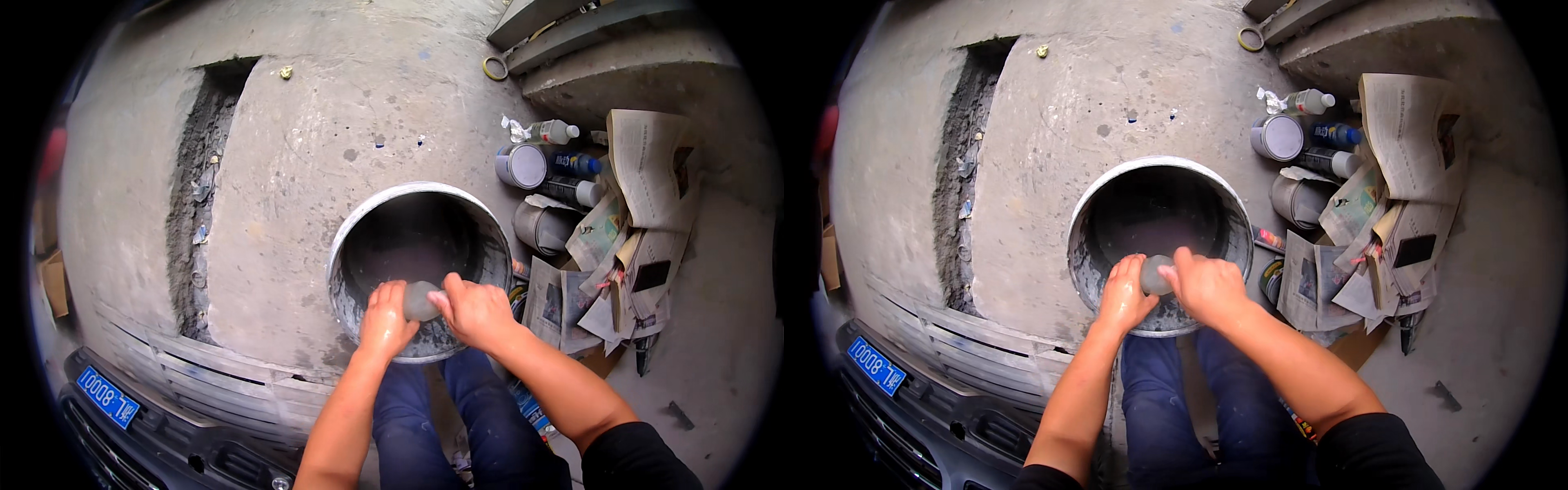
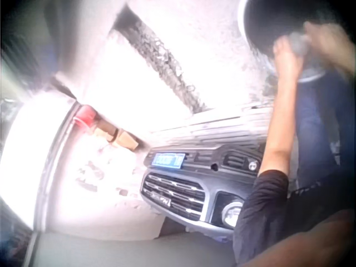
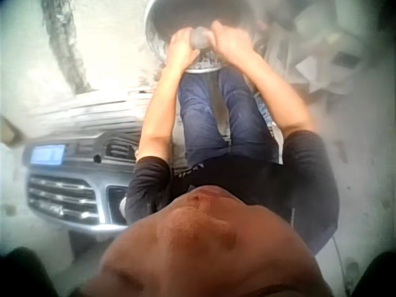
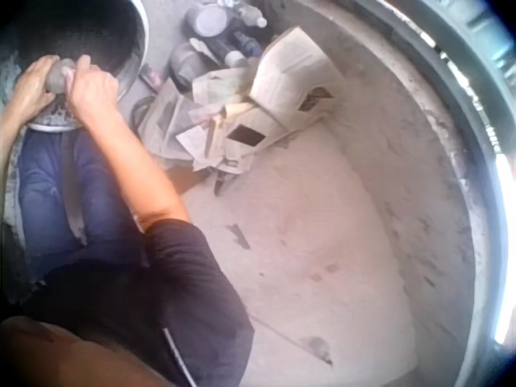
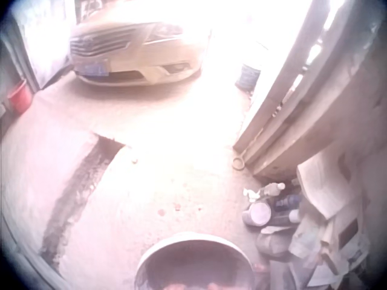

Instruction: The person sands the front fender of a gray car using a sanding block and water from a plastic bottle. They move around the vehicle, wet the surface, and sand the primed area near the wheel arch and door gap.

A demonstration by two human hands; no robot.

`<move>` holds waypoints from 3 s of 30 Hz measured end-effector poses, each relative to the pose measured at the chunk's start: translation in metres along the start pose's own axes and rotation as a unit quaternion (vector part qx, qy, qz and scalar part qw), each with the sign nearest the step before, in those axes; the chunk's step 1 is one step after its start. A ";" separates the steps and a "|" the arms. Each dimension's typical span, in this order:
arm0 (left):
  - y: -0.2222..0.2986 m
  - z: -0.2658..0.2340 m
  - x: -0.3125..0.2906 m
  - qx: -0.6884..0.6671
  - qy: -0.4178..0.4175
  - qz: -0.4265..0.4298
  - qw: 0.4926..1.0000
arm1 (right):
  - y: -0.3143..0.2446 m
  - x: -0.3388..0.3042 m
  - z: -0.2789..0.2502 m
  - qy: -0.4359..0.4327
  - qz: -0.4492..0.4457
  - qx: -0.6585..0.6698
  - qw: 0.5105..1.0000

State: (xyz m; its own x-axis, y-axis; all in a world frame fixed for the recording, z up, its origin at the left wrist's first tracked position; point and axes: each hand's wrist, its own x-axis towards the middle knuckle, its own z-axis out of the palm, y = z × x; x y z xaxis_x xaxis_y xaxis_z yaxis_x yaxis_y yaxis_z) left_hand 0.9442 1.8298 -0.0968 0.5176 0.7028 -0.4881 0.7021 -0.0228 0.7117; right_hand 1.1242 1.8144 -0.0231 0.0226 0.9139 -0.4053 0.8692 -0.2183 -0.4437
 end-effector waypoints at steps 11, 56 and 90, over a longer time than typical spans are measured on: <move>0.010 0.003 -0.001 0.028 -0.017 -0.034 0.999 | -0.008 -0.014 0.005 -0.002 0.108 -0.042 0.993; 0.008 -0.010 0.027 -0.554 0.060 -0.226 0.799 | 0.037 0.009 0.074 0.073 0.280 0.634 0.717; -0.005 -0.047 0.004 -0.413 0.158 -0.161 0.883 | 0.060 0.003 0.046 0.005 0.295 0.752 0.590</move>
State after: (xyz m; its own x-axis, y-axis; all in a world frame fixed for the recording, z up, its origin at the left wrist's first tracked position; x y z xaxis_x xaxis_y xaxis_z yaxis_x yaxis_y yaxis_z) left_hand 0.9196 1.8658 -0.0783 0.1032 0.7441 -0.6600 0.1255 0.6485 0.7508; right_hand 1.1534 1.7886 -0.0875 0.1106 0.5281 -0.8420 -0.7118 -0.5491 -0.4379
